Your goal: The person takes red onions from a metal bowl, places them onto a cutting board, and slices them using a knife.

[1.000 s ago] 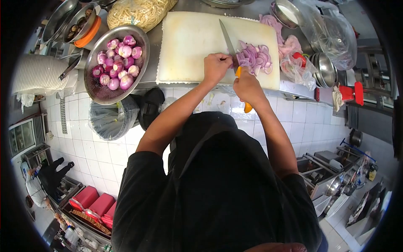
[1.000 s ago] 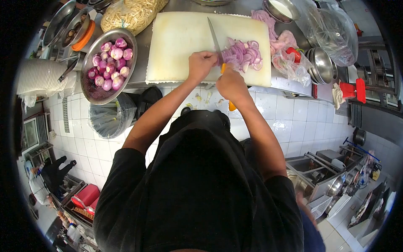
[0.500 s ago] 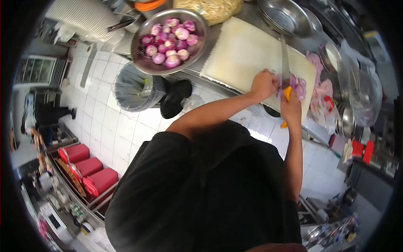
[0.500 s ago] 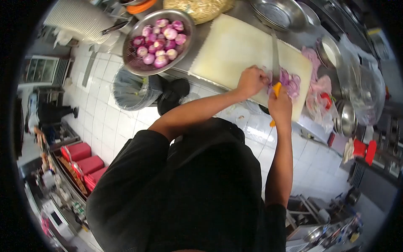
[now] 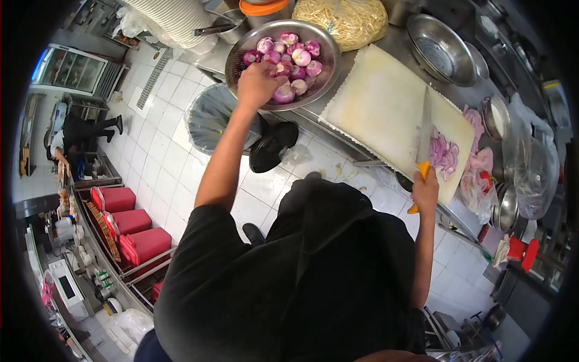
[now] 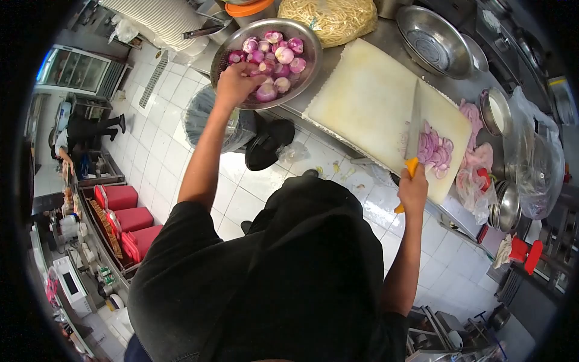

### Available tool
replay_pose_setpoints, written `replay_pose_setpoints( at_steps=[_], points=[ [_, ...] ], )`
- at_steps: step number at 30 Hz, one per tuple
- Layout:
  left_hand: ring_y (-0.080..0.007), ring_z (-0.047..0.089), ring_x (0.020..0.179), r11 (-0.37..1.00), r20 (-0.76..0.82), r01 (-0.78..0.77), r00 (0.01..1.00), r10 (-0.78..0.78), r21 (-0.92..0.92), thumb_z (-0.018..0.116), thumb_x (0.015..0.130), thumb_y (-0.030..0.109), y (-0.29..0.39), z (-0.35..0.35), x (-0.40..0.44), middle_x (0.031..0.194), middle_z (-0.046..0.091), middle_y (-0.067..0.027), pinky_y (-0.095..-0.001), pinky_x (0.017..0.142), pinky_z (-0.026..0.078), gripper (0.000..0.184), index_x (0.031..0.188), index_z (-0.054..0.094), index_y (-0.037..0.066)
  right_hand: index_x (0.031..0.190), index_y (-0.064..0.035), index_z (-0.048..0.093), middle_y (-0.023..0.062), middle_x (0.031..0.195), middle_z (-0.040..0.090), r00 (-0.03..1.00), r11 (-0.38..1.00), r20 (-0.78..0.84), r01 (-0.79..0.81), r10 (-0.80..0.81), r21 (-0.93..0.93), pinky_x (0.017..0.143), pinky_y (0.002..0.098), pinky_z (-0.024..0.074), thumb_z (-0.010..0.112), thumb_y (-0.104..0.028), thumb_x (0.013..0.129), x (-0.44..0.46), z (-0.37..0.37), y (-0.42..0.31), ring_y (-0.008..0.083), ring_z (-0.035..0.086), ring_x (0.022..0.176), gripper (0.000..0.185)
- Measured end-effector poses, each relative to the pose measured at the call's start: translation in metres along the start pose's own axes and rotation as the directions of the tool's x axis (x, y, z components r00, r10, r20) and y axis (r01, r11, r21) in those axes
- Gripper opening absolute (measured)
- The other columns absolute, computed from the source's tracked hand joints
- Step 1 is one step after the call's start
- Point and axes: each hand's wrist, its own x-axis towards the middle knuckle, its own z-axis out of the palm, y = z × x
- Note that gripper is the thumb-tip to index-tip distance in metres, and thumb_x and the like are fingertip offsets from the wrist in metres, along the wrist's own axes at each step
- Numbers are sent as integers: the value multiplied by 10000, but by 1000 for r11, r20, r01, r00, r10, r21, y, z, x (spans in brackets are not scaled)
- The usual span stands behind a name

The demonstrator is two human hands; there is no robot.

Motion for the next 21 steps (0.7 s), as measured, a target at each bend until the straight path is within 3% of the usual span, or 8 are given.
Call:
replay_pose_setpoints(
  at_steps=[3,4,8,11,15,17,18,21],
  points=[
    [-322,692,906,974,215,44,972,-93,221,803,655,480,-14,0,4,954,707,-189,-393,811,529,568,981,721,22,1110,20,517,270,815,645,996,996,18,-85,84,39,626,462,498,544,-163,895,-2,-15,-10,386,646,633,284],
    [-331,689,909,961,231,15,970,-82,278,797,645,495,-14,9,4,954,704,-198,-398,805,530,582,968,719,18,1109,18,515,273,839,649,993,993,29,-117,116,26,681,469,505,543,-165,894,-3,-18,-19,420,650,716,283],
    [-351,686,900,905,202,-113,979,31,410,778,632,492,-42,50,11,931,698,-224,-425,794,524,570,930,709,11,1119,10,522,286,894,654,985,984,-85,141,-151,-112,768,500,492,539,-178,896,21,-5,24,469,629,853,292],
    [-347,691,869,945,295,-57,954,-44,323,778,639,427,-33,38,13,887,697,-222,-426,771,526,539,963,697,4,1126,2,526,300,961,647,991,990,-74,99,-107,-100,811,523,473,541,-196,897,11,-7,7,479,611,929,303],
    [-303,698,786,978,85,-70,995,54,195,817,636,317,-12,10,8,856,704,-197,-388,717,534,524,1016,671,-12,1118,4,518,307,971,639,999,999,-7,46,-46,5,814,532,465,546,-218,903,-4,1,-8,484,607,935,310],
    [-336,700,833,999,78,-22,997,18,48,809,644,312,13,1,8,901,707,-210,-403,746,538,549,1058,648,-10,1113,11,512,307,952,640,997,995,21,69,-70,73,811,534,464,546,-225,906,-9,13,-8,490,605,928,316],
    [-275,704,800,997,105,-17,994,25,-80,813,655,277,37,-3,1,886,712,-182,-369,737,539,517,1061,650,2,1112,15,510,308,950,639,997,996,47,50,-54,69,811,535,463,546,-227,907,-11,17,-9,493,603,929,319],
    [-240,694,761,923,183,-196,946,267,-330,806,667,230,65,35,-11,865,709,-154,-340,728,536,466,1043,647,5,1110,25,504,310,942,638,996,998,86,16,-21,55,812,536,463,543,-234,910,-8,19,-3,497,602,928,330]
  ],
)
